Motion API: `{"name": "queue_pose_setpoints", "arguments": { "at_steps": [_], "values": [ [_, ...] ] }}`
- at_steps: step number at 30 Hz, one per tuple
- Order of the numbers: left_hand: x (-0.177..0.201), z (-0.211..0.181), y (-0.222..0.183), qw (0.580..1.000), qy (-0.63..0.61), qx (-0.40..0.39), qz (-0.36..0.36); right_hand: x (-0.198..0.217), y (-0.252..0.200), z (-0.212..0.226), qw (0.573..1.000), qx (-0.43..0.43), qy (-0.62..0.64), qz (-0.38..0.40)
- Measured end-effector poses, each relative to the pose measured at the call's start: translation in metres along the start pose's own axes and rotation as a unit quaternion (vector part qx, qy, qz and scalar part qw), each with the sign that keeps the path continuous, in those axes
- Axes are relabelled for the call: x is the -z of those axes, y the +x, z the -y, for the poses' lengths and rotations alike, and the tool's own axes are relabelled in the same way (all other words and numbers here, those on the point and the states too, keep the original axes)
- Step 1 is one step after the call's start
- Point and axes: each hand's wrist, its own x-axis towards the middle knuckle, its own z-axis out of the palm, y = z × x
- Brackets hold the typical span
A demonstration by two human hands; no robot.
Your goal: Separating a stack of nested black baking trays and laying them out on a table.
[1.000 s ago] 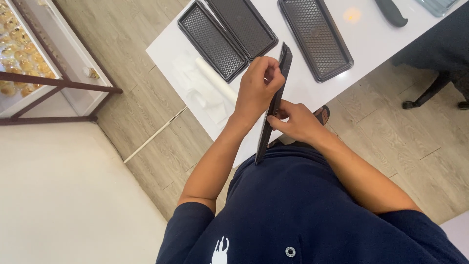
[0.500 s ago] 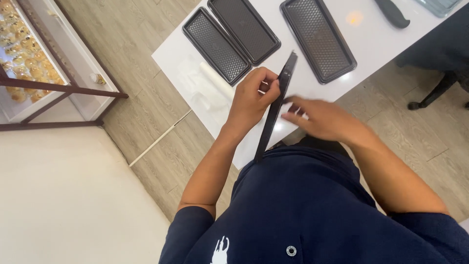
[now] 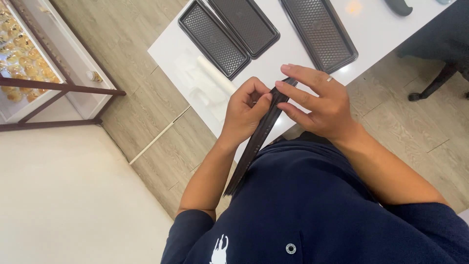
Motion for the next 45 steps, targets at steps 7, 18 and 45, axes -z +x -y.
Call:
{"name": "queue_pose_setpoints", "arguments": {
  "at_steps": [7, 18, 45],
  "values": [
    [0.008, -0.002, -0.002, 1.000, -0.015, 0.008, 0.001, -0.004, -0.005, 0.000, 0.997, -0.058, 0.048, 0.031],
    [0.015, -0.026, -0.006, 0.967, 0.216, -0.135, -0.001, 0.001, -0.009, -0.001, 0.992, -0.050, 0.041, 0.106],
    [-0.014, -0.027, -0.028, 0.973, 0.222, -0.061, 0.021, -0.047, -0.063, -0.053, 0.966, -0.132, 0.207, 0.082]
  ]
}}
